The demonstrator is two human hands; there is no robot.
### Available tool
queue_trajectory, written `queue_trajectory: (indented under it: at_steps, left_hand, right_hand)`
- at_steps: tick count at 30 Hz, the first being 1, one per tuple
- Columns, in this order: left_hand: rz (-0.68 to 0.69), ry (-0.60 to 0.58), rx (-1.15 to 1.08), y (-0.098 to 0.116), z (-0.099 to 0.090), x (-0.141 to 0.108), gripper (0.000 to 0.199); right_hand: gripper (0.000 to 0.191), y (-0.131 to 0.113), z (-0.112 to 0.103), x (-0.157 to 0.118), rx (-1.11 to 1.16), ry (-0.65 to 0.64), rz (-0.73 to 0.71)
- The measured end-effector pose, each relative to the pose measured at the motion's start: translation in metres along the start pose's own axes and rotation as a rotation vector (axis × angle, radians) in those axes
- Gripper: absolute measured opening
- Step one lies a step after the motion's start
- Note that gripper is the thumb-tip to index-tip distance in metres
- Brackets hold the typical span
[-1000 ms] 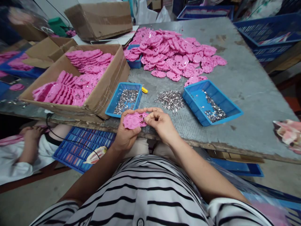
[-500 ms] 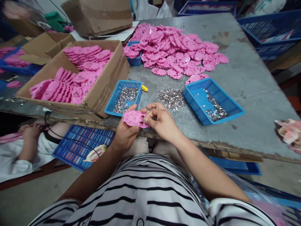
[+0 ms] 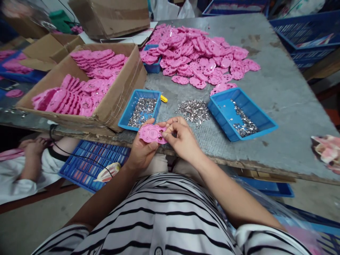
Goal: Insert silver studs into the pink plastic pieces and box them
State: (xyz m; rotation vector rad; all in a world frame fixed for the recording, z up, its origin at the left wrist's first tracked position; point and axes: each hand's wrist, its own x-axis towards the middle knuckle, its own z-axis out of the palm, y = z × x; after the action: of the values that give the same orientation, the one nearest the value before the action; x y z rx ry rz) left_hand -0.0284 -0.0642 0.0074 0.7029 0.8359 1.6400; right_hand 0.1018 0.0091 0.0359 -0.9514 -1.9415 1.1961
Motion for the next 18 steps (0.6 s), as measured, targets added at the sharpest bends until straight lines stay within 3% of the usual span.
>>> queue_trajectory:
  at_steps: [5,11,14,18]
  left_hand:
    - [-0.009,0.049,-0.039,0.001,-0.002,0.0,0.065]
    - [0.005,0.108,-0.045,0.017,-0.016,-0.005,0.071]
    - [0.005,0.151,-0.047,0.03,-0.026,-0.014,0.073]
    - [0.038,0.231,-0.037,0.04,-0.041,-0.027,0.074]
  right_hand:
    - [0.01,0.008,0.015,-0.001,-0.006,0.145,-0.074]
    - [0.011,0.0,0.018,0.036,0.119,-0.011,-0.101]
    - [0.01,-0.007,0.03,0.069,-0.129,-0.101,-0.176]
    - [0.02,-0.02,0.064,0.106,-0.657,-0.465,-0.307]
